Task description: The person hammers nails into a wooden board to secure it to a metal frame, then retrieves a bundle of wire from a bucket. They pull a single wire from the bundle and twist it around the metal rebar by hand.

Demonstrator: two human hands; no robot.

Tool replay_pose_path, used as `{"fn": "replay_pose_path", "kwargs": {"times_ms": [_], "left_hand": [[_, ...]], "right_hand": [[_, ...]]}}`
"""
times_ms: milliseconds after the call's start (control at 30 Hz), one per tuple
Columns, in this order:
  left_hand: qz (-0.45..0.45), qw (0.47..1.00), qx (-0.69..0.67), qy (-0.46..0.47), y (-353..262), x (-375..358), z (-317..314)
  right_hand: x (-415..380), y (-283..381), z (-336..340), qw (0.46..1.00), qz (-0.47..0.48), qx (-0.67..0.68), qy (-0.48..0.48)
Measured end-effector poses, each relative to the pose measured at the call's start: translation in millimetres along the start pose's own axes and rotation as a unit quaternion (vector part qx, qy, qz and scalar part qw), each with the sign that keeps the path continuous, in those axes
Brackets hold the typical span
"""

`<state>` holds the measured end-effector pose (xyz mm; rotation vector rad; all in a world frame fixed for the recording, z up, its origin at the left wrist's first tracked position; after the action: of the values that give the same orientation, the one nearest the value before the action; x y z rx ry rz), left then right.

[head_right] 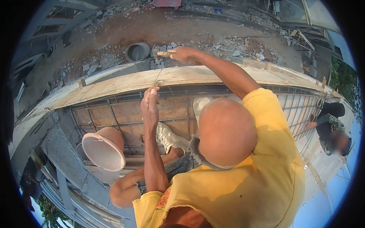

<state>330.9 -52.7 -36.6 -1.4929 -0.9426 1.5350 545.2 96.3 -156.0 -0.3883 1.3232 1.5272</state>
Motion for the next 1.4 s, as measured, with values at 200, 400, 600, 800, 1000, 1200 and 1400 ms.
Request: {"fn": "replay_pose_path", "kwargs": {"times_ms": [200, 400, 600, 800, 1000, 1200, 1400], "left_hand": [[0.019, 0.999, -0.037, -0.013, -4, -2, -4], [0.001, 1.0, -0.017, -0.004, -2, 3, 4], [0.028, 0.999, -0.038, -0.017, -7, -3, -3], [0.032, 0.999, -0.031, -0.011, -15, -1, -2], [0.052, 0.997, -0.051, -0.015, -15, -4, -1], [0.063, 0.997, -0.046, -0.007, -24, -1, 0], [0.049, 0.997, -0.056, -0.028, -16, -4, -6]], "right_hand": [[-35, 50, 77, 0.94, -0.013, 0.077, -0.331], [1, 29, -29, 0.971, 0.113, -0.206, -0.036], [-28, 76, 49, 0.982, 0.006, 0.07, -0.177], [38, -52, -36, 0.985, 0.085, -0.096, -0.111], [5, 19, 32, 0.964, 0.014, 0.07, -0.257], [-14, -27, -23, 0.992, -0.102, 0.012, 0.067], [-18, -6, 41, 0.962, -0.1, 0.166, -0.19]]}}
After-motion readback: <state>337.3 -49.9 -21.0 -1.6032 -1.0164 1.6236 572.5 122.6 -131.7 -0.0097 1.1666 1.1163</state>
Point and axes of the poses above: each hand's wrist, its own x-axis towards the middle knuckle, its own z-axis out of the back of the hand, y = z × x, the point moved 3 cm from there along x, towards the middle knuckle, and after that the axes turned 8 degrees about -x, right-handed, at the moved point
